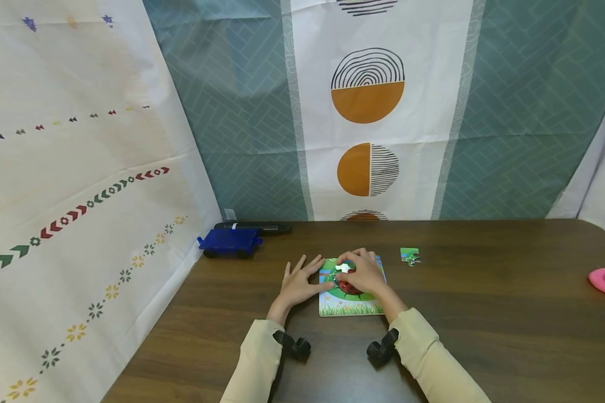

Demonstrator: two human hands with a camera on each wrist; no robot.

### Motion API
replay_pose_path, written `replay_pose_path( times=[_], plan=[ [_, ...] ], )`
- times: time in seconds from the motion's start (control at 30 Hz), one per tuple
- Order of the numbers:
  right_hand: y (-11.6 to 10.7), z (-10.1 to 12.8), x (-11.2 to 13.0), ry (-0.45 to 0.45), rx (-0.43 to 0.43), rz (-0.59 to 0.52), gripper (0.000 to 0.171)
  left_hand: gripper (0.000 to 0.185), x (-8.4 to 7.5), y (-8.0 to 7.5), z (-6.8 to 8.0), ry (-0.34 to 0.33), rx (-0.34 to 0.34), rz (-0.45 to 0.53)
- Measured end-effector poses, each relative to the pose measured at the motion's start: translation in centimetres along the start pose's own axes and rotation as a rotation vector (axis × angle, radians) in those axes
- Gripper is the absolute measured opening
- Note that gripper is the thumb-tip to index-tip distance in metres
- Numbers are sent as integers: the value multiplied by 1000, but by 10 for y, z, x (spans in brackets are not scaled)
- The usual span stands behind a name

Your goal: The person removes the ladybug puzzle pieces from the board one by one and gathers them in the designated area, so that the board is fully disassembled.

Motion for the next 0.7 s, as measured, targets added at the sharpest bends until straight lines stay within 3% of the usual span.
replay_pose_path(
  times=[0.2, 0.43, 0.7],
  plan=[
    [-1, 1, -2, -15, -34, -22, 35, 72, 1, 1, 1, -1, 4, -4],
    [-4, 5, -7, 31, -87, -164, 53, 72, 2, 1, 1, -4, 5, -4],
    [-3, 6, -13, 73, -64, -227, 36, 72, 0, -1, 1, -4, 9, 17]
  ],
)
Point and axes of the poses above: each hand's wrist, its own z-axis away from the middle knuckle, its own y-axis out of the palm, x = y × z, the point moved 10 cm from there along -z, towards the middle knuckle, and after that the axes turned 14 degrees about -y, right-handed, at the moved point
